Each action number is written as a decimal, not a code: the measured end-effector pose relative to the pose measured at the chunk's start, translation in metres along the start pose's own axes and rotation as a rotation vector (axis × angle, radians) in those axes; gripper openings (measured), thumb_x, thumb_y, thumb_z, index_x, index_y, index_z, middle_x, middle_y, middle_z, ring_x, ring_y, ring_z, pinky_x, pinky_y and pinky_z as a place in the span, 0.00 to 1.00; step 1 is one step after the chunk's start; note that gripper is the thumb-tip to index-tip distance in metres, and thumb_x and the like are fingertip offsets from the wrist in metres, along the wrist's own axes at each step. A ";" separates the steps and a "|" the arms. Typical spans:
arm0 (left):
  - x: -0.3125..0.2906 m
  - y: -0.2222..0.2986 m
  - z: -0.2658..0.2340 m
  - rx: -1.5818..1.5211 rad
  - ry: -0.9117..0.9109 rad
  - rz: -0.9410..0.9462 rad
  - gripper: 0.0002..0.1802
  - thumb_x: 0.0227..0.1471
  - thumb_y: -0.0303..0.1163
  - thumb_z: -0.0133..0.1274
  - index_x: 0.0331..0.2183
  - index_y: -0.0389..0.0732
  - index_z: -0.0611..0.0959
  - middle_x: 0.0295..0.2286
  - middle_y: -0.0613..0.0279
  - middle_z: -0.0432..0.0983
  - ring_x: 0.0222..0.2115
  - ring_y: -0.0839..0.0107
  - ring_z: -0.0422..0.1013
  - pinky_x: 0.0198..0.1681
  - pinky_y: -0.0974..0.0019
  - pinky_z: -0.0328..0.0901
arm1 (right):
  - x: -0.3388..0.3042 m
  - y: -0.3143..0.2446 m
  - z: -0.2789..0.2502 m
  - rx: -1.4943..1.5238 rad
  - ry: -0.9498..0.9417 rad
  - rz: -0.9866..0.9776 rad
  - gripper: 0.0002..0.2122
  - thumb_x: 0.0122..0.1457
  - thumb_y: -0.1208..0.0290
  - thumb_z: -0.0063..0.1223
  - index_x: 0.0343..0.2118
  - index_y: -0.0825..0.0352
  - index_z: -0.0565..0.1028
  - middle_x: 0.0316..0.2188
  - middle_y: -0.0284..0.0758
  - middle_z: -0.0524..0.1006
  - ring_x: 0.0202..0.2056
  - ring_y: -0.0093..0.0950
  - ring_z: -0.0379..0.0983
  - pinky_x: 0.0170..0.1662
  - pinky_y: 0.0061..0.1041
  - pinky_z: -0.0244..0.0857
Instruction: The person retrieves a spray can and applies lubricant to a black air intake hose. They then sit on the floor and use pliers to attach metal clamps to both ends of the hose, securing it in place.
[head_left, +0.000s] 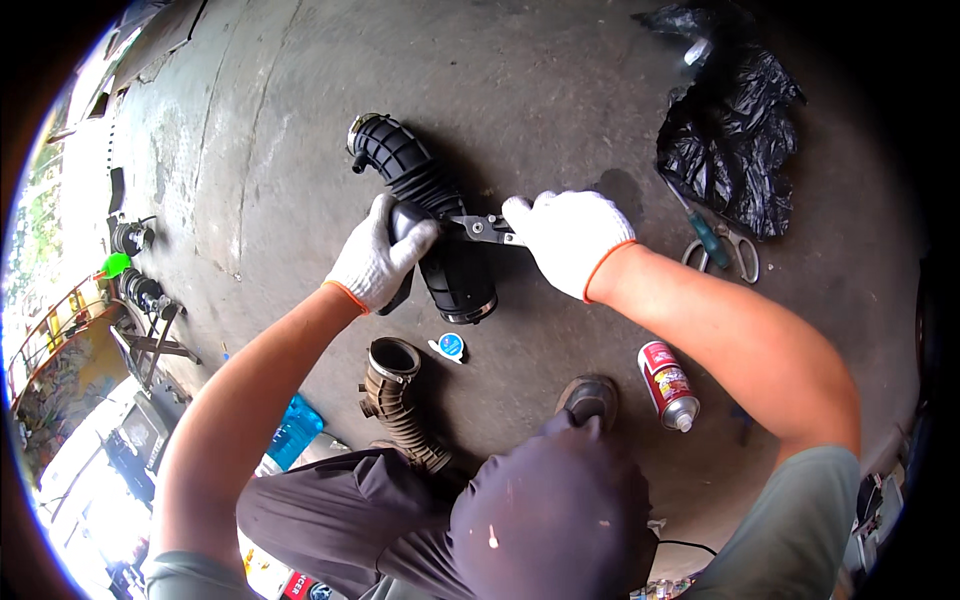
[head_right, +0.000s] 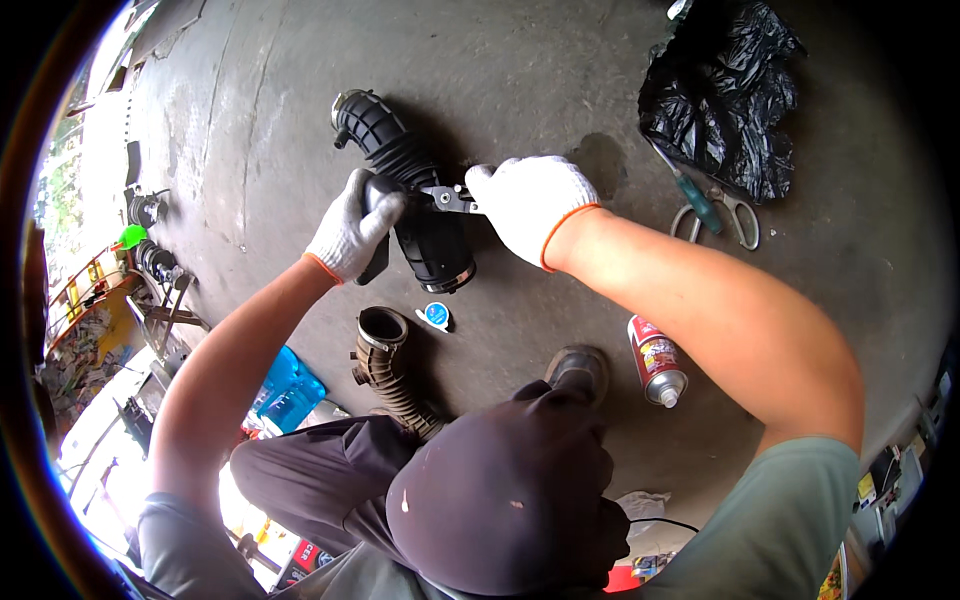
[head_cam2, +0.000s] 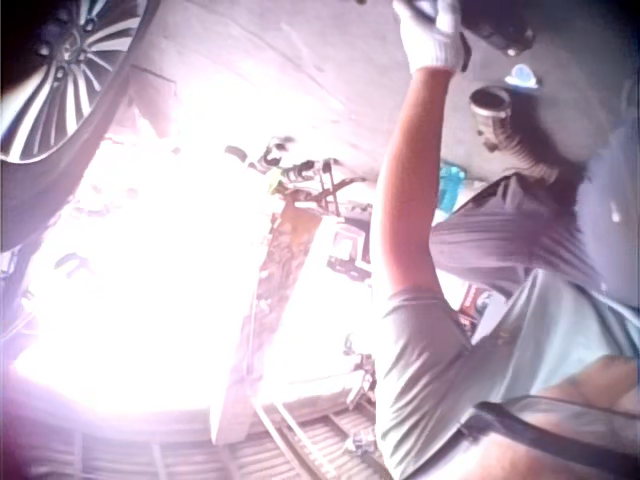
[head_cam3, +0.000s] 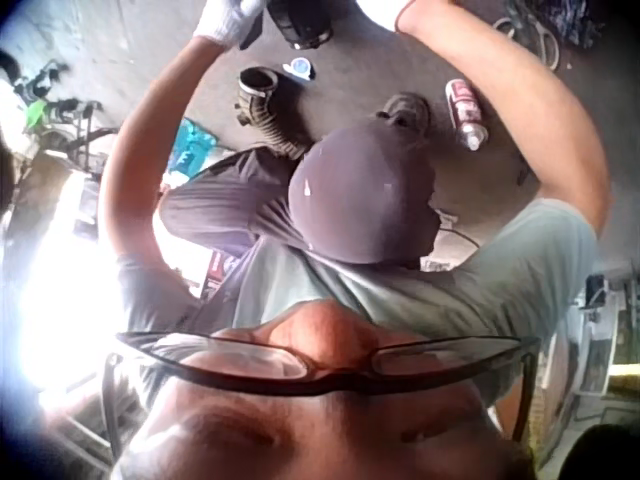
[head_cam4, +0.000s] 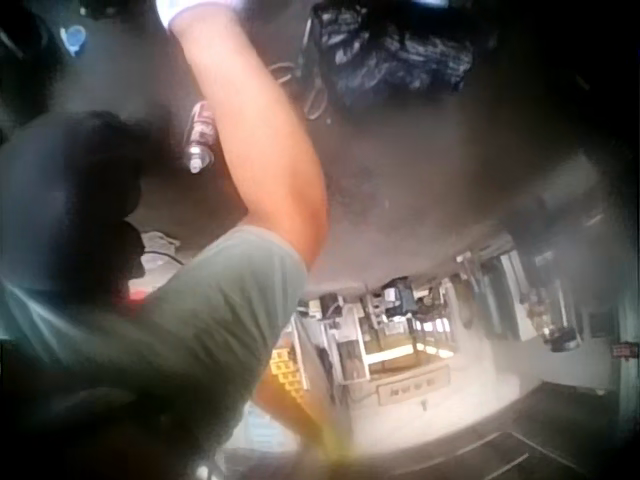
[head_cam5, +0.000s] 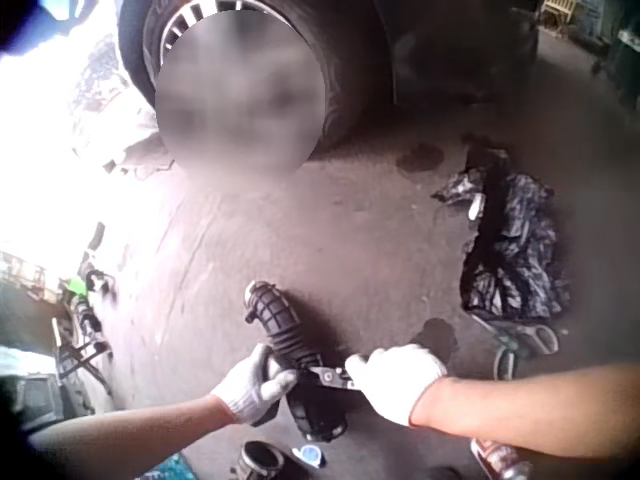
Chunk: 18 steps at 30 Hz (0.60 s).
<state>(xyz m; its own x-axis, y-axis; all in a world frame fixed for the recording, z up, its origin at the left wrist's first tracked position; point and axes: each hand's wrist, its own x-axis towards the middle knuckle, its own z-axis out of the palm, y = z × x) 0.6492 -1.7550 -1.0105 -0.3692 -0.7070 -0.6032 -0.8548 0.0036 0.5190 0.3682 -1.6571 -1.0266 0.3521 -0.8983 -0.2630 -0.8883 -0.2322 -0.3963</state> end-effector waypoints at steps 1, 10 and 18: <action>0.004 -0.002 -0.002 0.043 -0.049 0.042 0.39 0.62 0.54 0.65 0.57 0.33 0.72 0.45 0.36 0.82 0.45 0.46 0.81 0.53 0.50 0.74 | 0.000 0.002 0.004 0.015 -0.020 0.004 0.10 0.70 0.70 0.49 0.51 0.65 0.76 0.36 0.45 0.85 0.37 0.46 0.87 0.41 0.46 0.80; 0.022 -0.012 0.009 0.104 -0.115 0.065 0.42 0.63 0.59 0.62 0.60 0.34 0.69 0.47 0.32 0.81 0.51 0.37 0.79 0.56 0.47 0.72 | 0.012 0.012 0.020 0.114 -0.142 0.061 0.09 0.72 0.70 0.48 0.47 0.66 0.77 0.37 0.46 0.86 0.40 0.46 0.87 0.42 0.46 0.80; 0.023 0.003 0.024 -0.145 -0.048 -0.343 0.60 0.63 0.74 0.53 0.71 0.30 0.63 0.62 0.32 0.74 0.65 0.47 0.72 0.67 0.52 0.65 | 0.015 0.025 0.011 0.066 -0.110 -0.029 0.10 0.71 0.70 0.48 0.49 0.67 0.77 0.38 0.47 0.86 0.41 0.47 0.87 0.43 0.45 0.81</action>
<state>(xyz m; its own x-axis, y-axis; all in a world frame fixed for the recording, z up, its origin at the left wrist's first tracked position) 0.6296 -1.7544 -1.0379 -0.0896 -0.6157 -0.7828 -0.8723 -0.3309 0.3601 0.3544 -1.6724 -1.0499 0.4110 -0.8443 -0.3437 -0.8569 -0.2293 -0.4616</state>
